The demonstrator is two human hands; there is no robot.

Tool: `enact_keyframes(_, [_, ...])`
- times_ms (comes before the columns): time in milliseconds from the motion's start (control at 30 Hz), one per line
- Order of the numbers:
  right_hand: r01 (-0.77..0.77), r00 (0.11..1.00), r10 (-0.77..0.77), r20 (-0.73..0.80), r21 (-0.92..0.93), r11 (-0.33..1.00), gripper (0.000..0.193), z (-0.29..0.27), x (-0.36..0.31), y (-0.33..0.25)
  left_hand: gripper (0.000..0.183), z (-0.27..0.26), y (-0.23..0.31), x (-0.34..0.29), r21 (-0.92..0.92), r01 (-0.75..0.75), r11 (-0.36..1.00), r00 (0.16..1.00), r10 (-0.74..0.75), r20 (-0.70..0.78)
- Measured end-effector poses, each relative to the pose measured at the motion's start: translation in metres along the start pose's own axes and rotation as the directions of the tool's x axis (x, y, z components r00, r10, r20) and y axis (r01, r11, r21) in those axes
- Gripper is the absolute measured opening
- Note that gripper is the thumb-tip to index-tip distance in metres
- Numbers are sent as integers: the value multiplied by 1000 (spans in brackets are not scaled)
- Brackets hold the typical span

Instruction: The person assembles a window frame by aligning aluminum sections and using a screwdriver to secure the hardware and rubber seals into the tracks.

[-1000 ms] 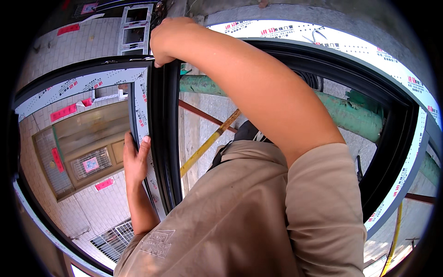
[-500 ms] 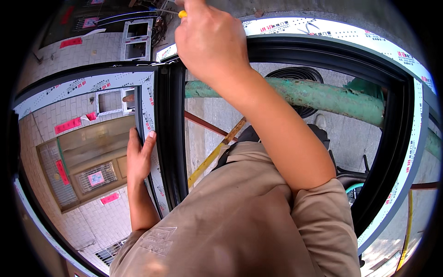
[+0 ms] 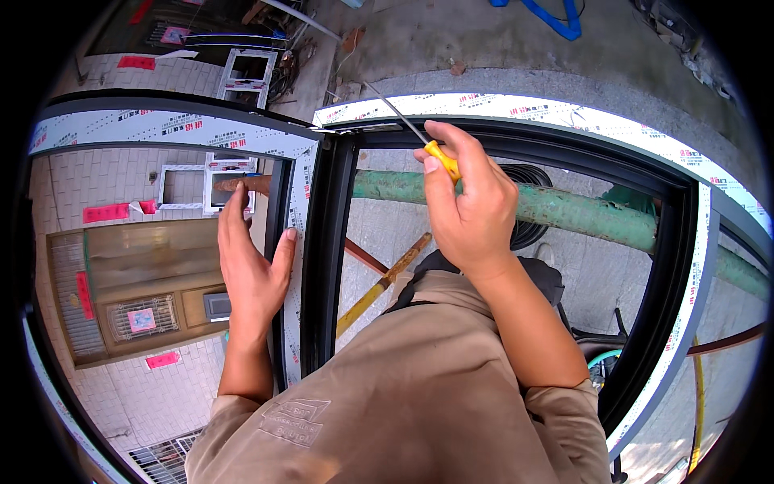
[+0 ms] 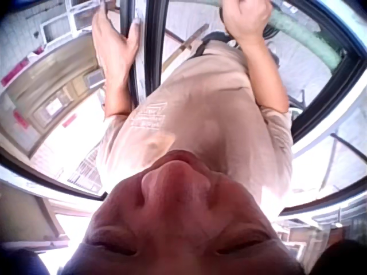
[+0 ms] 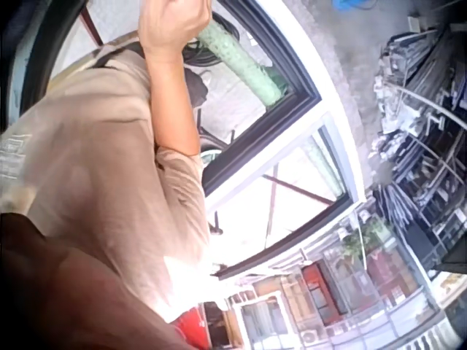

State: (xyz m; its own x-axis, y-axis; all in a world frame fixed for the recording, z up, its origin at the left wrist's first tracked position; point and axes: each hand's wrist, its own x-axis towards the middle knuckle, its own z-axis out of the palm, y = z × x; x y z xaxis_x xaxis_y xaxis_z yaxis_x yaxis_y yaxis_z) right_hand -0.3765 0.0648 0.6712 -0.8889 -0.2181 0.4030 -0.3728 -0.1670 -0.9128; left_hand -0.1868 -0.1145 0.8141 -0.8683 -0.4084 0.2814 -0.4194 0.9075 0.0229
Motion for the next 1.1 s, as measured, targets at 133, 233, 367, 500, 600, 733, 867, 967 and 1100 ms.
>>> enact_keyframes(133, [-18, 999, 18, 32, -15, 1000, 33, -7, -8, 4, 66, -25, 20, 24, 43, -385, 922, 922, 387, -36])
enact_keyframes(233, [-161, 982, 156, 110, 40, 986, 35, -13, -12, -8, 61, -21, 43, 61, -41, -492, 870, 864, 493, 99])
enact_keyframes(367, [-310, 942, 284, 180, 132, 942, 37, -21, -26, -6, 64, 14, 54, 112, 30, -525, 851, 841, 513, 174])
enact_keyframes(500, [-563, 815, 488, 311, 228, 795, 40, -17, -43, -11, 65, 61, 40, 142, 118, -519, 846, 829, 465, 311])
enact_keyframes(600, [-628, 771, 527, 357, 290, 722, 41, -10, -59, -2, 56, 85, 37, 157, 161, -520, 839, 815, 431, 388])
enact_keyframes(733, [-675, 730, 553, 401, 298, 675, 42, -5, -69, 1, 43, 99, 35, 168, 154, -520, 840, 805, 422, 417])
enact_keyframes(867, [-672, 730, 553, 402, 276, 687, 40, 2, -72, -1, 38, 107, 27, 177, 139, -562, 815, 776, 461, 431])
enact_keyframes(967, [-655, 743, 546, 387, 259, 710, 39, 8, -73, 1, 36, 104, 29, 177, 127, -544, 830, 780, 444, 442])
enact_keyframes(1100, [-593, 791, 500, 352, 241, 768, 38, 20, -75, 5, 32, 101, 34, 174, 134, -526, 840, 793, 428, 433])
